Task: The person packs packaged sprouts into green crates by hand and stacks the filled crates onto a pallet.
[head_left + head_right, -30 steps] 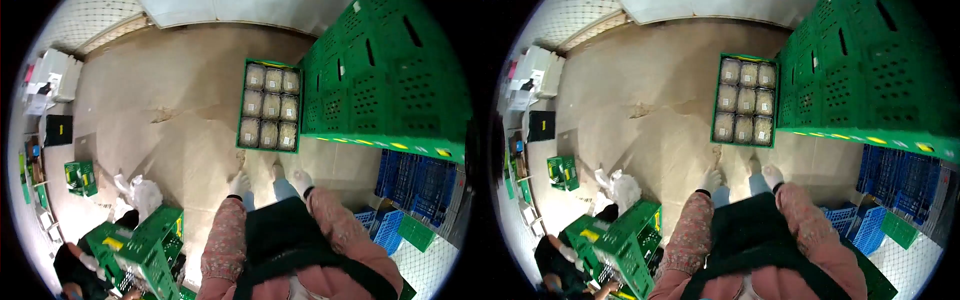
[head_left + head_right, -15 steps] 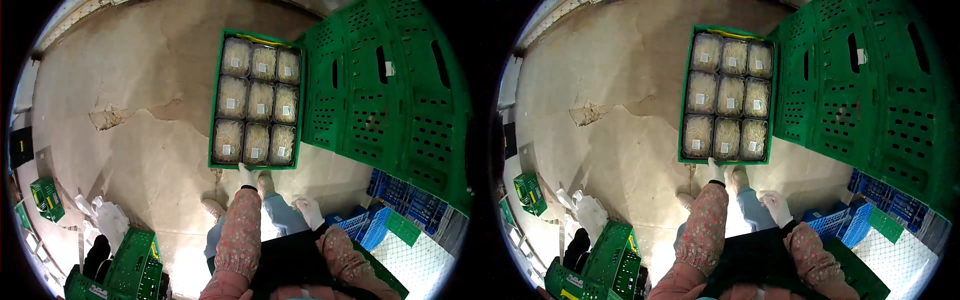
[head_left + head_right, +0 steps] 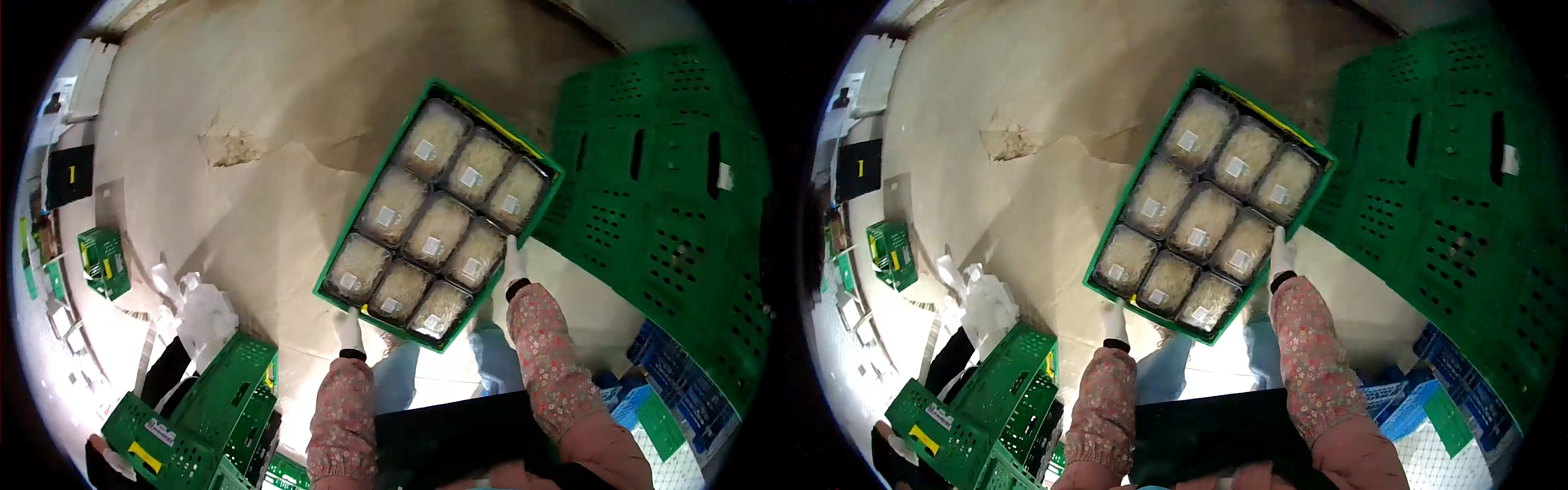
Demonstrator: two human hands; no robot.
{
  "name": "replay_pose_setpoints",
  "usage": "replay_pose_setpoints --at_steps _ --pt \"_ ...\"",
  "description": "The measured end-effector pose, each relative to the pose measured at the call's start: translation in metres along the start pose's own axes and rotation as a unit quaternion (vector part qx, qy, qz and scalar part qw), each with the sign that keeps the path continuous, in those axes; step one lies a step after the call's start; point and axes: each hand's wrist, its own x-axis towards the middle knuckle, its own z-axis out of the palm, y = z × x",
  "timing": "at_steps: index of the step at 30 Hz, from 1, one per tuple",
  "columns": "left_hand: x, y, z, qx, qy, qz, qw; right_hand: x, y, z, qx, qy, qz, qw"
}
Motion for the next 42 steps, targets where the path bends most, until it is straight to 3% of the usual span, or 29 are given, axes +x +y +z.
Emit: replay_pose_setpoints --at_steps 1,2,4,5,6,7,8,10,12,13,14,18,19,22,24,25,26,28,31,33,34,36,38,40,41,42 --pt "0.007 0.036 0.006 0.13 0.142 0.092 0.977 -0.009 0.001 0.01 0.036 0.034 -0.014 0.999" --pt "0.016 0.086 0.027 0.251 0.274 0.18 0.911 -0.019 0.004 0.015 0.073 0.072 -0.031 0.994" --pt "0.061 0.143 0.07 0.169 0.164 0.329 0.914 -0.039 0.004 0.023 0.079 0.112 -0.013 0.99" --pt "0.093 0.156 0.1 0.189 0.134 0.38 0.896 -0.04 0.011 0.027 0.092 0.104 -0.008 0.99" --pt "0.109 0.175 0.125 0.167 0.039 0.348 0.922 -0.038 0.016 0.03 0.105 0.097 -0.001 0.99" --pt "0.123 0.188 0.142 0.279 -0.031 0.254 0.926 -0.038 0.013 0.035 0.106 0.101 -0.004 0.989" --pt "0.128 0.197 0.153 0.368 -0.033 0.209 0.905 -0.044 0.004 0.038 0.133 0.131 -0.003 0.982" --pt "0.128 0.192 0.153 0.357 -0.025 0.218 0.908 -0.047 0.013 0.034 0.156 0.154 0.001 0.976" --pt "0.111 0.192 0.14 0.335 -0.052 0.213 0.916 -0.052 0.002 0.019 0.23 0.041 0.01 0.972" --pt "0.1 0.196 0.126 0.31 -0.071 0.206 0.926 -0.072 -0.013 0.006 0.313 -0.02 0.047 0.948" --pt "0.092 0.184 0.111 0.22 -0.057 0.241 0.944 -0.043 0.026 0.014 0.452 -0.105 0.033 0.885" --pt "-0.011 0.202 0.022 0.082 0.016 0.171 0.982 -0.149 -0.035 -0.054 0.489 -0.188 0.037 0.851" --pt "-0.04 0.207 -0.001 0.052 0.039 0.168 0.984 -0.161 -0.039 -0.067 0.447 -0.152 -0.017 0.881" --pt "-0.149 0.238 -0.06 0.032 0.106 0.165 0.98 -0.239 -0.119 -0.126 0.383 -0.208 -0.083 0.896" --pt "-0.226 0.247 -0.102 -0.039 0.131 0.232 0.963 -0.267 -0.152 -0.156 0.359 -0.262 -0.12 0.888" --pt "-0.263 0.239 -0.12 -0.114 0.133 0.206 0.963 -0.279 -0.164 -0.175 0.339 -0.277 -0.142 0.888" --pt "-0.299 0.234 -0.135 -0.192 0.132 0.19 0.954 -0.297 -0.184 -0.191 0.323 -0.293 -0.169 0.884" --pt "-0.412 0.251 -0.143 -0.197 0.159 0.168 0.953 -0.347 -0.232 -0.25 0.154 -0.24 -0.344 0.894" --pt "-0.538 0.231 -0.162 -0.244 0.166 0.191 0.936 -0.397 -0.276 -0.292 0.08 -0.289 -0.512 0.805" --pt "-0.589 0.183 -0.157 -0.24 0.17 0.209 0.933 -0.453 -0.297 -0.313 0.042 -0.306 -0.578 0.755" --pt "-0.624 0.19 -0.162 -0.315 0.155 0.183 0.918 -0.486 -0.31 -0.315 0.034 -0.314 -0.62 0.718" --pt "-0.67 0.162 -0.162 -0.325 0.176 0.154 0.916 -0.559 -0.327 -0.356 -0.01 -0.337 -0.662 0.67" --pt "-0.728 0.146 -0.172 -0.342 0.221 0.182 0.895 -0.634 -0.311 -0.386 -0.076 -0.34 -0.712 0.61" --pt "-0.782 0.102 -0.177 -0.363 0.257 0.226 0.866 -0.707 -0.263 -0.415 -0.033 -0.329 -0.758 0.562" --pt "-0.73 0.144 -0.101 -0.469 0.263 0.204 0.818 -0.631 -0.332 -0.407 -0.055 -0.37 -0.74 0.558" --pt "-0.751 0.154 -0.092 -0.468 0.303 0.191 0.808 -0.639 -0.336 -0.417 -0.046 -0.37 -0.761 0.531"
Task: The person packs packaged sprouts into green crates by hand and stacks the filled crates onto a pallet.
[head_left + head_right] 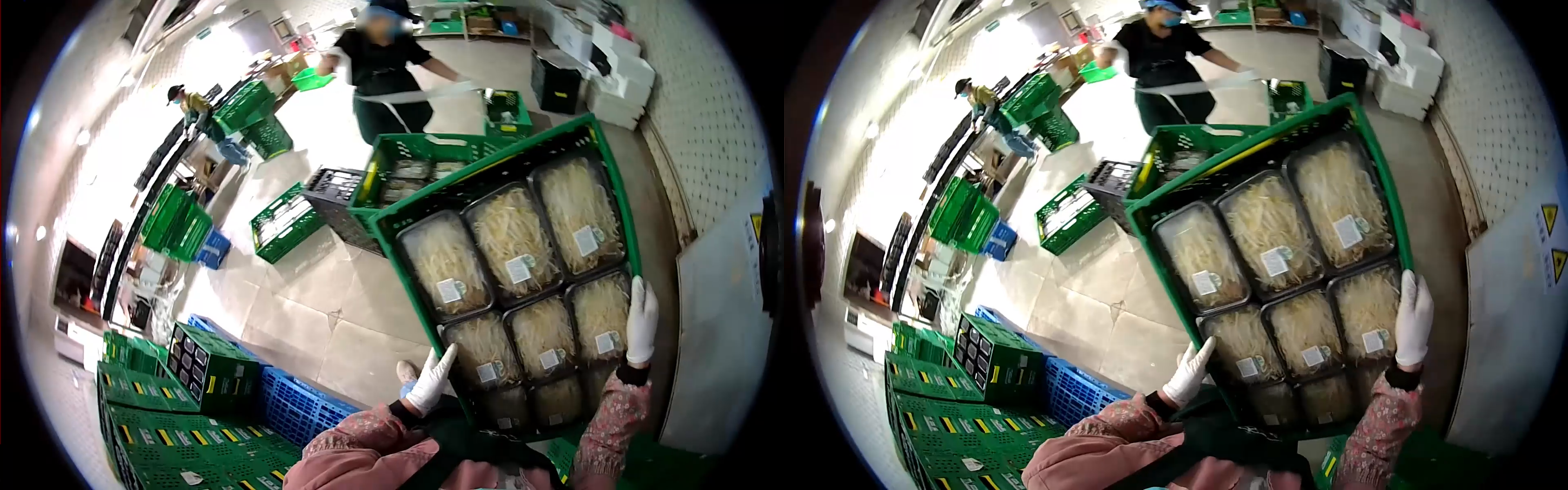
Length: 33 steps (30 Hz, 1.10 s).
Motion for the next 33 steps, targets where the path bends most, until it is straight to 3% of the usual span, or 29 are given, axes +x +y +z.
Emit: replay_pose_setpoints --at_steps 2,4,5,6,7,9,10,11,12,13,14,16,17,18,22,24,26,28,33 --pt "-0.042 0.029 0.001 -0.033 0.053 -0.006 0.998 0.004 -0.033 -0.001 -0.067 0.009 -0.064 0.996" --pt "-0.082 0.074 -0.012 -0.13 0.084 -0.004 0.988 0.0 -0.127 0.004 -0.122 -0.051 -0.142 0.981" --pt "-0.08 0.088 -0.047 -0.143 0.118 0.017 0.983 -0.001 -0.18 0.046 -0.047 -0.105 -0.123 0.986" --pt "-0.042 0.095 -0.103 -0.108 0.143 0.046 0.983 0.029 -0.238 0.171 0.04 -0.161 -0.11 0.98" --pt "-0.005 0.102 -0.159 -0.071 0.171 0.074 0.98 0.035 -0.248 0.225 0.0 -0.169 -0.156 0.973" --pt "-0.014 0.071 -0.227 0.108 0.248 0.131 0.954 0.025 -0.29 0.307 -0.017 -0.218 -0.217 0.951" --pt "-0.017 0.057 -0.257 0.295 0.284 0.174 0.896 0.016 -0.322 0.338 0.001 -0.263 -0.229 0.937" --pt "-0.033 0.108 -0.248 0.324 0.329 0.08 0.884 0.009 -0.344 0.372 0.034 -0.286 -0.256 0.923" --pt "-0.039 0.115 -0.261 0.281 0.356 0.069 0.889 0.001 -0.367 0.401 0.066 -0.307 -0.279 0.908" --pt "-0.04 0.115 -0.279 0.106 0.397 0.074 0.908 -0.009 -0.397 0.419 0.051 -0.353 -0.28 0.891" --pt "-0.041 0.114 -0.294 -0.073 0.426 0.07 0.899 -0.021 -0.41 0.452 0.1 -0.322 -0.335 0.88" --pt "-0.042 0.122 -0.318 -0.131 0.491 0.097 0.856 -0.041 -0.442 0.507 0.143 -0.346 -0.388 0.842" --pt "-0.044 0.13 -0.328 -0.105 0.52 0.068 0.845 -0.048 -0.46 0.529 0.148 -0.407 -0.385 0.815" --pt "-0.04 0.144 -0.331 -0.157 0.515 0.11 0.836 -0.053 -0.482 0.535 0.137 -0.416 -0.388 0.811" --pt "-0.015 0.148 -0.373 -0.174 0.533 0.16 0.812 -0.061 -0.532 0.597 0.165 -0.393 -0.457 0.781" --pt "0.015 0.169 -0.394 -0.206 0.593 0.162 0.761 -0.055 -0.558 0.64 0.186 -0.395 -0.455 0.776" --pt "0.045 0.192 -0.422 -0.225 0.523 0.199 0.798 -0.043 -0.574 0.689 0.222 -0.394 -0.457 0.766" --pt "0.076 0.177 -0.466 -0.221 0.567 0.186 0.772 -0.032 -0.584 0.729 0.265 -0.394 -0.433 0.767" --pt "0.206 0.222 -0.552 -0.229 0.509 0.2 0.805 0.037 -0.619 0.876 0.214 -0.426 -0.407 0.779"
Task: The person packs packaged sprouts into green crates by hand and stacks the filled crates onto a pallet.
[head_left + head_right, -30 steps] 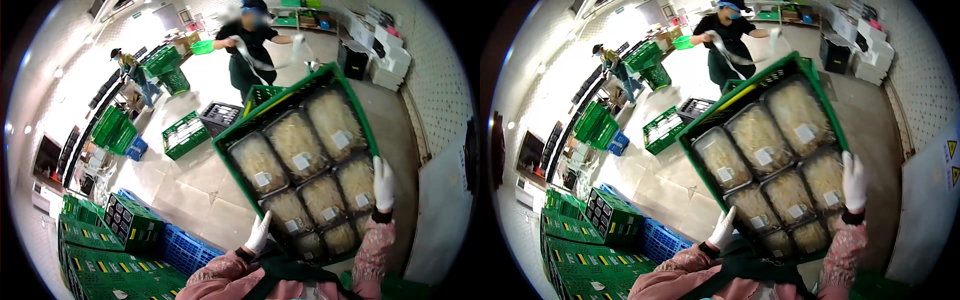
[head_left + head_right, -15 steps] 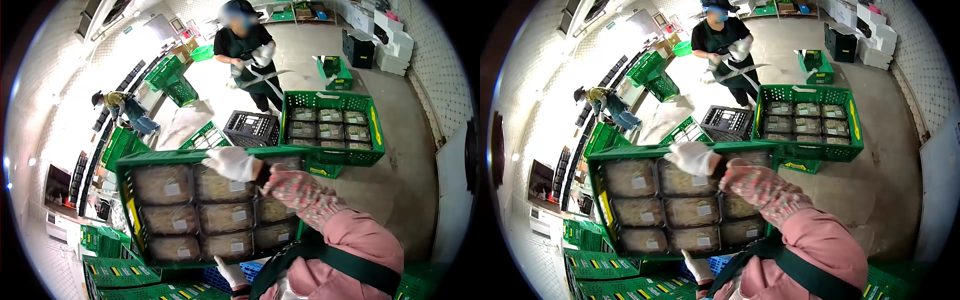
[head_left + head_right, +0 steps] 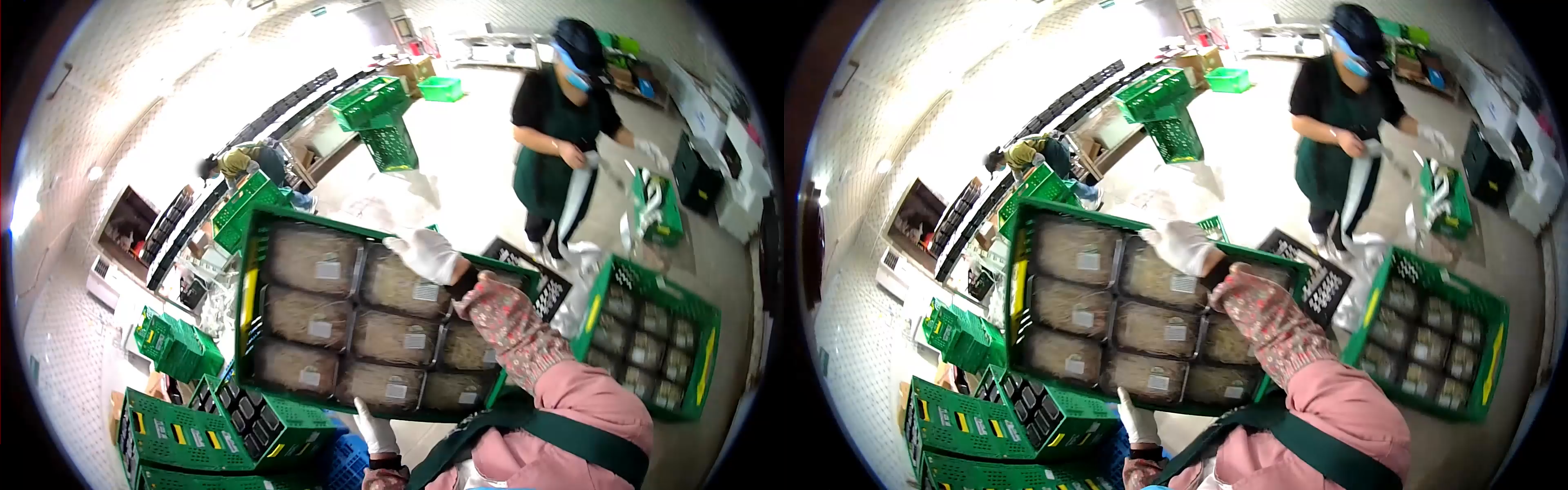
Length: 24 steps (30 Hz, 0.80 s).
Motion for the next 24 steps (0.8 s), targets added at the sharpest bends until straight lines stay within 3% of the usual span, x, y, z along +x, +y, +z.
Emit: replay_pose_setpoints --at_steps 2,3,5,7,9,11,12,15,19,20,22,24 --pt "0.048 -0.017 0.026 -0.029 -0.058 -0.022 0.998 0.039 0.037 -0.006 -0.041 -0.012 0.042 0.998" --pt "0.051 -0.003 0.067 -0.02 -0.052 -0.089 0.994 0.054 0.062 -0.009 -0.062 0.006 0.052 0.997" --pt "0.093 -0.043 0.089 -0.071 -0.127 -0.186 0.972 0.079 0.1 -0.024 -0.135 0.018 0.126 0.983" --pt "0.116 -0.084 0.11 0.08 -0.237 -0.163 0.954 0.088 0.158 -0.034 -0.169 0.043 0.162 0.971" --pt "0.12 -0.095 0.161 -0.1 -0.171 -0.355 0.914 0.091 0.213 -0.049 -0.231 0.05 0.193 0.952" --pt "0.134 -0.132 0.173 -0.156 -0.214 -0.512 0.817 0.09 0.248 -0.066 -0.28 0.038 0.209 0.936" --pt "0.134 -0.122 0.198 -0.086 -0.217 -0.515 0.825 0.088 0.267 -0.073 -0.291 0.023 0.223 0.93" --pt "0.142 -0.171 0.222 -0.098 -0.245 -0.575 0.774 0.076 0.327 -0.088 -0.313 -0.018 0.257 0.914" --pt "0.16 -0.187 0.254 -0.071 -0.211 -0.678 0.7 0.05 0.394 -0.09 -0.35 -0.139 0.365 0.851" --pt "0.161 -0.186 0.256 -0.092 -0.17 -0.696 0.691 0.036 0.408 -0.086 -0.337 -0.155 0.391 0.842" --pt "0.162 -0.212 0.267 -0.037 -0.235 -0.684 0.689 0.02 0.442 -0.081 -0.357 -0.136 0.423 0.822" --pt "0.161 -0.237 0.267 0.024 -0.24 -0.675 0.697 0.011 0.458 -0.08 -0.364 -0.161 0.443 0.803"
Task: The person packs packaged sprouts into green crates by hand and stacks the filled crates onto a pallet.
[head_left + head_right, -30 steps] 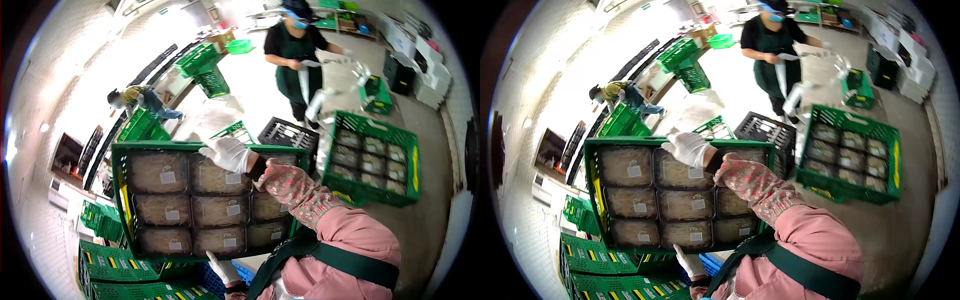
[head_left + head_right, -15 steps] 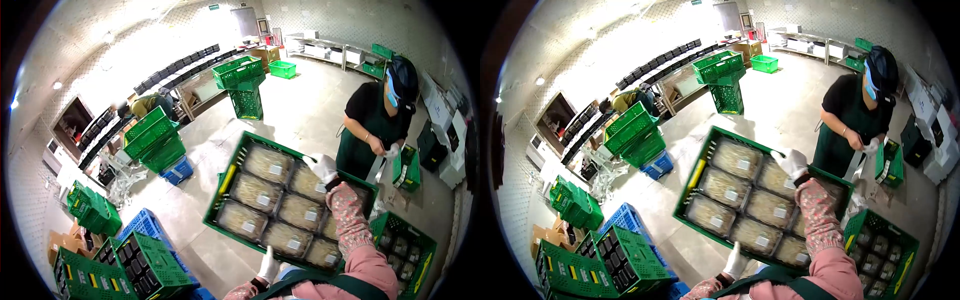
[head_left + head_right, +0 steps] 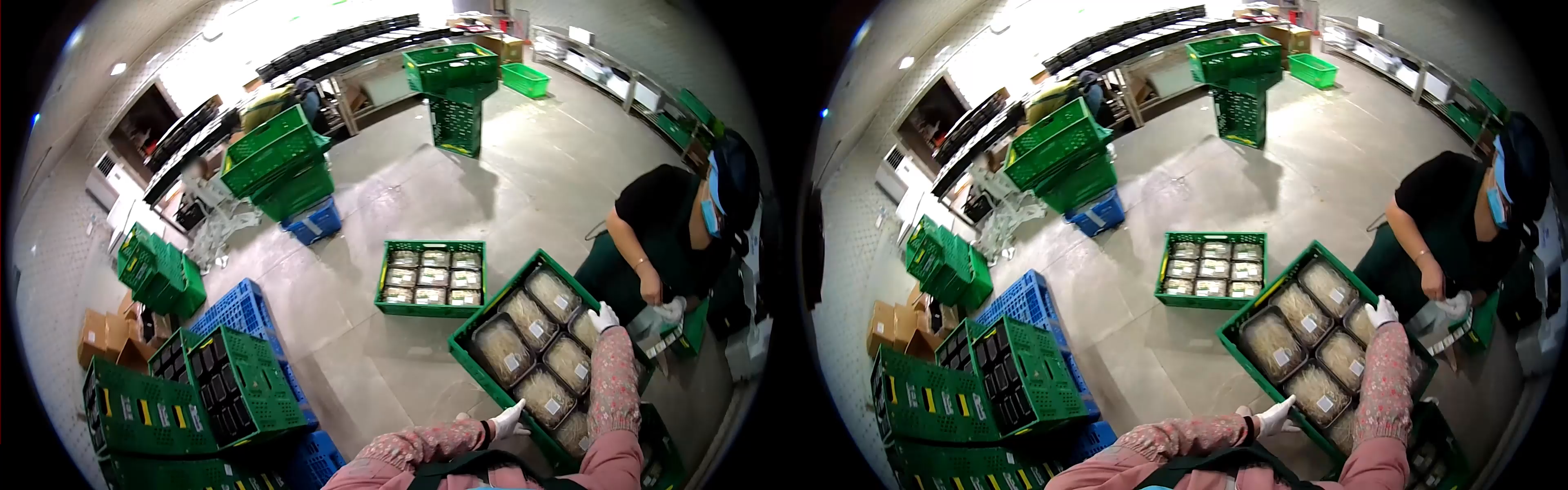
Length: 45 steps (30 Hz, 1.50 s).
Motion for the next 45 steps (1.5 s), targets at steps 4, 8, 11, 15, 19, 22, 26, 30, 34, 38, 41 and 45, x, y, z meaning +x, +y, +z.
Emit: replay_pose_setpoints --at_steps 4,8,11,15,19,22,26,30,34,38,41,45 --pt "0.011 0.003 -0.014 0.08 -0.002 -0.001 0.997 -0.026 -0.033 -0.007 -0.025 0.033 -0.011 0.999" --pt "-0.015 0.025 -0.04 0.237 -0.034 0.032 0.97 -0.126 -0.067 0.022 0.159 0.155 -0.202 0.954" --pt "-0.035 0.05 -0.078 0.258 -0.032 0.025 0.965 -0.256 -0.109 0.023 0.129 0.176 -0.225 0.95" --pt "-0.069 0.078 -0.189 0.248 0.038 0.121 0.961 -0.401 -0.107 0.071 0.118 0.209 -0.167 0.956" --pt "-0.148 0.079 -0.34 0.206 0.315 0.175 0.91 -0.498 -0.107 0.14 0.14 0.189 -0.105 0.966" --pt "-0.192 0.057 -0.496 0.341 0.541 0.132 0.757 -0.523 -0.126 0.151 0.188 0.142 -0.091 0.968" --pt "-0.286 0.023 -0.525 0.463 0.549 -0.042 0.695 -0.513 -0.162 0.123 0.294 0.178 -0.025 0.939" --pt "-0.27 0.004 -0.521 0.475 0.521 -0.026 0.708 -0.504 -0.163 0.111 0.332 0.155 -0.028 0.93" --pt "-0.198 0.004 -0.479 0.411 0.443 0.104 0.79 -0.53 -0.155 0.085 0.411 0.118 -0.063 0.902" --pt "-0.146 -0.015 -0.381 0.367 0.312 0.202 0.853 -0.586 -0.09 0.1 0.398 0.033 -0.018 0.917" --pt "-0.113 -0.049 -0.295 0.403 0.274 0.161 0.858 -0.624 -0.021 0.114 0.406 -0.018 0.126 0.905" --pt "-0.07 -0.122 -0.229 0.488 0.206 0.073 0.845 -0.679 0.066 0.153 0.352 0.116 0.237 0.898"
